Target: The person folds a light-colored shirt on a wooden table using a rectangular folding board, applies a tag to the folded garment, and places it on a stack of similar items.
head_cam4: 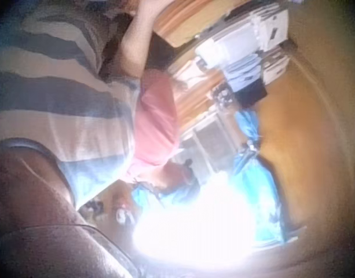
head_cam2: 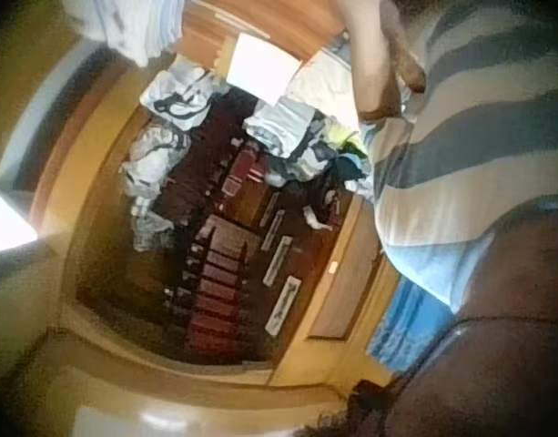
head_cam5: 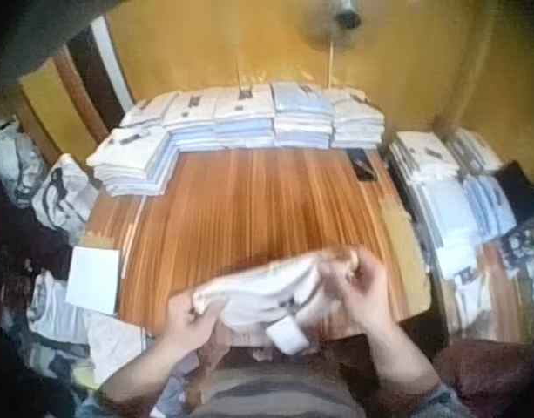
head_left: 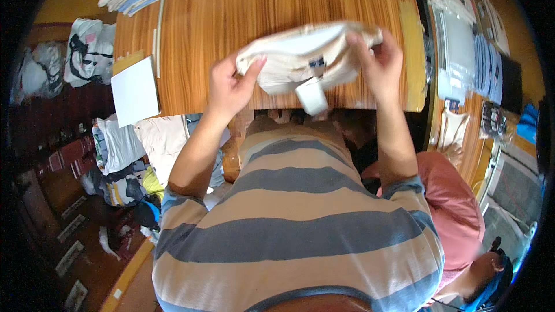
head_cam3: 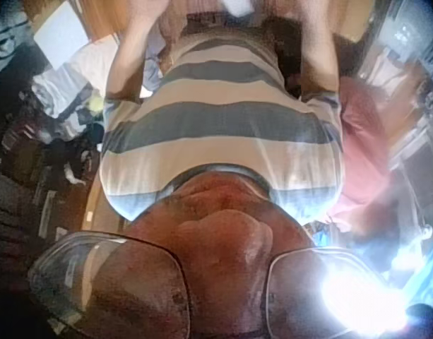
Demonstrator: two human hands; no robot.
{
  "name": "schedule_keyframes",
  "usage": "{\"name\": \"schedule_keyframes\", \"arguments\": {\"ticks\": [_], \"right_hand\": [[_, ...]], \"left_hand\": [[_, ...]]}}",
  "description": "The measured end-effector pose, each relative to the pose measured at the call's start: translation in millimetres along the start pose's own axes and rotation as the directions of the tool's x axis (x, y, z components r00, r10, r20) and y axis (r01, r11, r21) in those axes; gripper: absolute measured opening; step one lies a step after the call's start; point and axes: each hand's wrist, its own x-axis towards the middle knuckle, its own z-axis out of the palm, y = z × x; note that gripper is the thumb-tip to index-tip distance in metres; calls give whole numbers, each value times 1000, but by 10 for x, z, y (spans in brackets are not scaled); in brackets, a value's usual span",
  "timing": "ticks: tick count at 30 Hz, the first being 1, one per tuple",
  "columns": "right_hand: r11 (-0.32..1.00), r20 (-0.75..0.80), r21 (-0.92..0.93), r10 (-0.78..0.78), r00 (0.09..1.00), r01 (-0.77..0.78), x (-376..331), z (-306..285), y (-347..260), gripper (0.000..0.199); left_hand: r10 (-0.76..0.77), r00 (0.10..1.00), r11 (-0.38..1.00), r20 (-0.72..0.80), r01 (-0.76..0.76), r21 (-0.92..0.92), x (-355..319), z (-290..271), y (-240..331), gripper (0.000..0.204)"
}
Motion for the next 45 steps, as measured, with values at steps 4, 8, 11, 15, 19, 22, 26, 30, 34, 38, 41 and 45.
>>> {"name": "schedule_keyframes", "arguments": {"ticks": [4, 8, 11, 15, 19, 22, 26, 30, 34, 38, 41, 45], "right_hand": [[997, 225, -46, 66, 972, -56, 961, 389, -39, 36], [943, 326, -333, 135, 936, -20, 1167, 783, 1019, 51], [821, 256, -533, -73, 964, 204, 739, 783, 1119, 55], [612, 362, -675, -213, 908, 413, -80, 701, 914, 58], [673, 281, -677, -138, 950, 299, 17, 703, 935, 63], [597, 424, -727, 1, 906, 340, 224, 626, 811, 60], [544, 506, -739, 57, 861, 398, 341, 549, 808, 53], [809, 496, -572, 210, 842, 135, 409, 562, 869, 39], [850, 419, -523, 191, 888, 64, 281, 572, 930, 34], [726, 266, -680, 370, 890, -99, 75, 560, 896, 44], [490, 122, -868, 371, 921, -83, -215, 556, 629, 56], [564, 52, -822, 220, 974, -84, -515, 276, 424, 58]], "left_hand": [[-229, 963, 917, -145, 164, -365, 275, 153, -463, 23], [-669, 735, 652, -109, 510, -561, 51, 431, -1231, 21], [-756, 647, 566, -95, 575, -590, -79, 391, -1431, 28], [-786, 616, 525, -56, 617, -587, -46, 335, -1283, 36], [-775, 632, 531, -25, 628, -569, -26, 295, -1418, 42], [-712, 691, 649, -123, 582, -489, -29, 339, -1380, 45], [-470, 828, 879, -307, 470, -76, 21, 385, -1238, 46], [-467, 841, 869, -271, 494, 34, 65, 257, -1395, 45], [-504, 816, 853, -285, 521, -17, 86, 273, -1297, 44], [-581, 780, 806, -232, 591, -29, 117, 244, -1176, 47], [-434, 855, 743, -286, 518, 423, 130, 142, -1094, 62], [-49, 981, 657, -188, 174, 734, 432, 149, -917, 91]]}}
